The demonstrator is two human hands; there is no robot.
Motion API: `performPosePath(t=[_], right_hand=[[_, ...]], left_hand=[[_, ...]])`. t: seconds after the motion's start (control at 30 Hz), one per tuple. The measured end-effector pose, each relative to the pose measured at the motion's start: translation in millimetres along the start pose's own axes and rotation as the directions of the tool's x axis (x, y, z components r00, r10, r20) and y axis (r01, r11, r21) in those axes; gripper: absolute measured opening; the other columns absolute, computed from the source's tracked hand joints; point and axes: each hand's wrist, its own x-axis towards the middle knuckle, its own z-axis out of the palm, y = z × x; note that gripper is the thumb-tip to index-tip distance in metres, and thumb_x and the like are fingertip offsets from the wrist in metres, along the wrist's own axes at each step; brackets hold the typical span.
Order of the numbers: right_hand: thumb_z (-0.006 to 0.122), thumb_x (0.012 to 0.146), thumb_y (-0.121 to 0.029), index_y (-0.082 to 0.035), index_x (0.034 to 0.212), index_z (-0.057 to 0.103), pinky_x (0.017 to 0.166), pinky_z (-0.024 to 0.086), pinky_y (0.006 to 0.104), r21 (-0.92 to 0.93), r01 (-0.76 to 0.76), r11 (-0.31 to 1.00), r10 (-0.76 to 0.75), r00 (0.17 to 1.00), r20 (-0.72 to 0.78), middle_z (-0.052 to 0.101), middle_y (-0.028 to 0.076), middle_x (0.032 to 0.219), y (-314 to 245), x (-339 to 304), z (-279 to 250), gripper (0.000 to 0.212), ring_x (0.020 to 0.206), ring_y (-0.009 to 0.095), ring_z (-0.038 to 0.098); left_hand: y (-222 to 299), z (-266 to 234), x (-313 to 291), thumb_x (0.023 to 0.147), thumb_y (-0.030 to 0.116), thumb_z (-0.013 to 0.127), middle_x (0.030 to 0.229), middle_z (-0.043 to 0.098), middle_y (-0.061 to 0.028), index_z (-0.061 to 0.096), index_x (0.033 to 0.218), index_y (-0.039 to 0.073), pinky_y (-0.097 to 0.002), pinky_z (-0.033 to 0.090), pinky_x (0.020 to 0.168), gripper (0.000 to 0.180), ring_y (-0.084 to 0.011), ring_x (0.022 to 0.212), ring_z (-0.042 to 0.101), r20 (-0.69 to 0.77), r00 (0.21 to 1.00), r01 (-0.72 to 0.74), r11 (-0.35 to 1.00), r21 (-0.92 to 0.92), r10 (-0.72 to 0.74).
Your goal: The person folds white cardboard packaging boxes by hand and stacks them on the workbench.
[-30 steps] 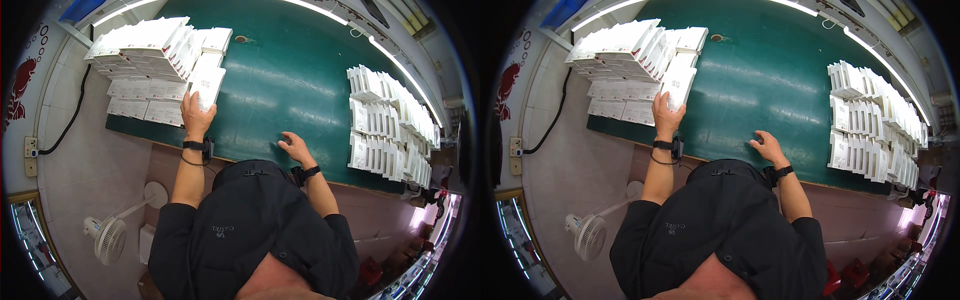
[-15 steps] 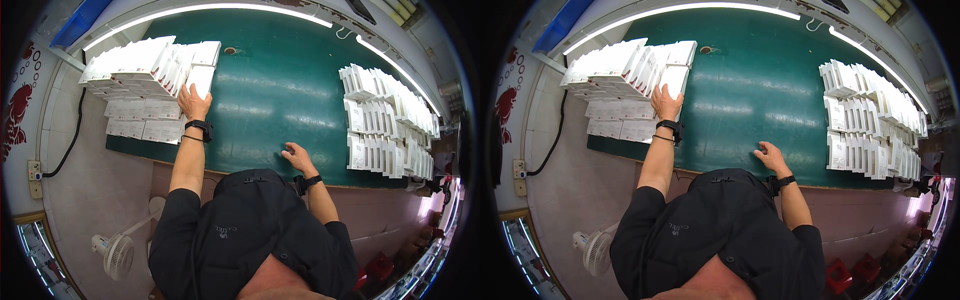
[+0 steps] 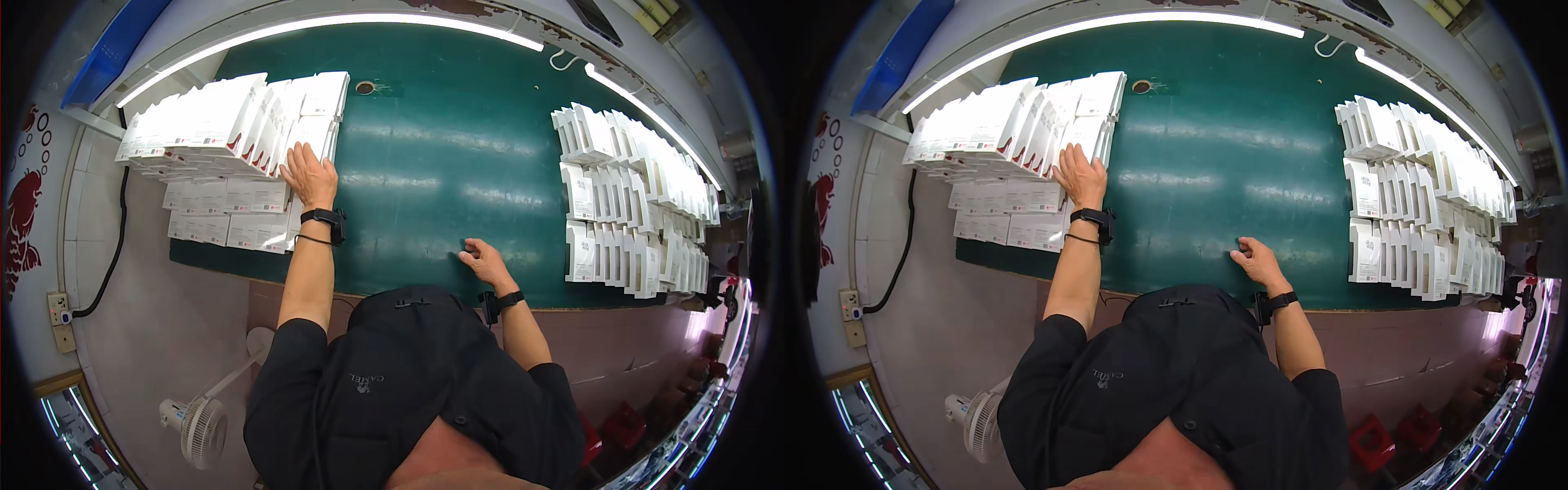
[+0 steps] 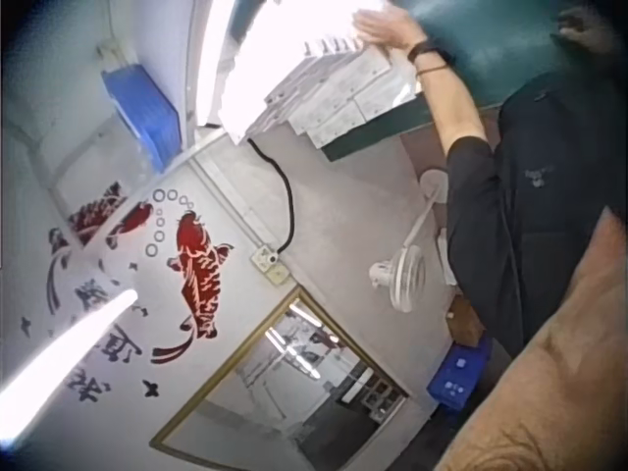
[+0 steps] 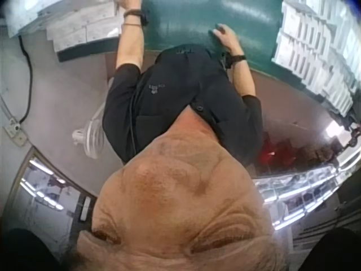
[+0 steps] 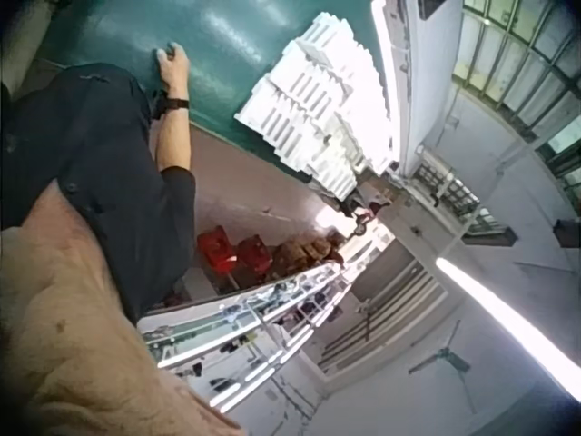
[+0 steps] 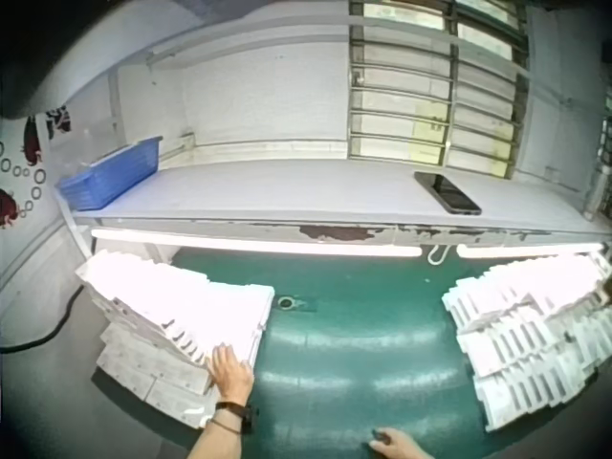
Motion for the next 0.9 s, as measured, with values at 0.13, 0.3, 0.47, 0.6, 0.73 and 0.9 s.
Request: performPosePath(t=[0.13, 0.3, 0.47, 0.6, 0.73, 0.9], right_hand=[[0.073, 0.090, -0.027, 0.003, 0.134, 0.062, 0.083, 0.055, 0.0316, 0.013, -0.016, 1.000, 0.016, 1.000, 0.000, 0.070, 0.016, 0.117, 0, 8, -5, 0.054, 0.091, 0.021, 0.067], [0.073, 0.090, -0.026, 0.003, 0.133, 0.062, 0.083, 0.055, 0.0313, 0.042, -0.032, 0.999, 0.033, 0.999, -0.007, 0.070, 0.016, 0.116, 1, 21, -12, 0.053, 0.090, 0.021, 0.067], [0.073, 0.090, -0.024, 0.003, 0.133, 0.062, 0.082, 0.055, 0.0308, 0.081, -0.055, 0.995, 0.057, 0.998, -0.022, 0.071, 0.015, 0.115, -5, 28, -18, 0.052, 0.089, 0.020, 0.067], [0.074, 0.090, -0.023, 0.003, 0.134, 0.062, 0.081, 0.055, 0.0302, 0.108, -0.074, 0.991, 0.078, 0.997, -0.029, 0.071, 0.015, 0.113, -6, 32, -27, 0.052, 0.088, 0.020, 0.067], [0.073, 0.090, -0.021, 0.004, 0.133, 0.062, 0.080, 0.055, 0.0292, 0.148, -0.102, 0.984, 0.107, 0.994, -0.025, 0.071, 0.014, 0.110, -1, 37, -31, 0.051, 0.086, 0.019, 0.066], [0.073, 0.091, -0.020, 0.005, 0.133, 0.061, 0.078, 0.054, 0.0278, 0.161, -0.125, 0.979, 0.129, 0.992, -0.009, 0.071, 0.011, 0.104, -3, 42, -32, 0.050, 0.083, 0.017, 0.065]], left_hand=[[32, 2, 20, 0.085, 0.031, 0.070, 0.146, 0.054, -0.0176, 0.056, 0.135, 0.004, -0.0595, 0.023, 0.120, 0.059, -0.0364, 0.140, 0.044, 0.015, 0.995, -0.096, 0.994, -0.045, 0.097], [62, 26, 69, 0.084, 0.033, 0.072, 0.139, 0.057, -0.0171, 0.059, 0.131, 0.004, -0.0574, 0.028, 0.116, 0.056, -0.0359, 0.134, 0.049, 0.172, 0.973, -0.145, 0.986, -0.078, 0.157], [80, 54, 133, 0.084, 0.036, 0.073, 0.131, 0.060, -0.0159, 0.062, 0.127, 0.005, -0.0539, 0.032, 0.112, 0.054, -0.0347, 0.128, 0.052, 0.387, 0.920, -0.056, 0.998, -0.007, 0.054], [81, 70, 168, 0.085, 0.041, 0.074, 0.128, 0.061, -0.0151, 0.063, 0.127, 0.006, -0.0519, 0.033, 0.111, 0.055, -0.0336, 0.126, 0.053, 0.434, 0.899, 0.029, 0.995, 0.092, -0.066], [77, 88, 190, 0.087, 0.045, 0.074, 0.130, 0.061, -0.0149, 0.062, 0.130, 0.008, -0.0516, 0.032, 0.112, 0.058, -0.0327, 0.127, 0.053, 0.374, 0.915, 0.085, 0.980, 0.182, -0.149], [67, 106, 198, 0.087, 0.049, 0.074, 0.131, 0.061, -0.0148, 0.060, 0.133, 0.009, -0.0531, 0.032, 0.112, 0.063, -0.0333, 0.129, 0.052, 0.430, 0.861, 0.166, 0.949, 0.267, -0.271]])
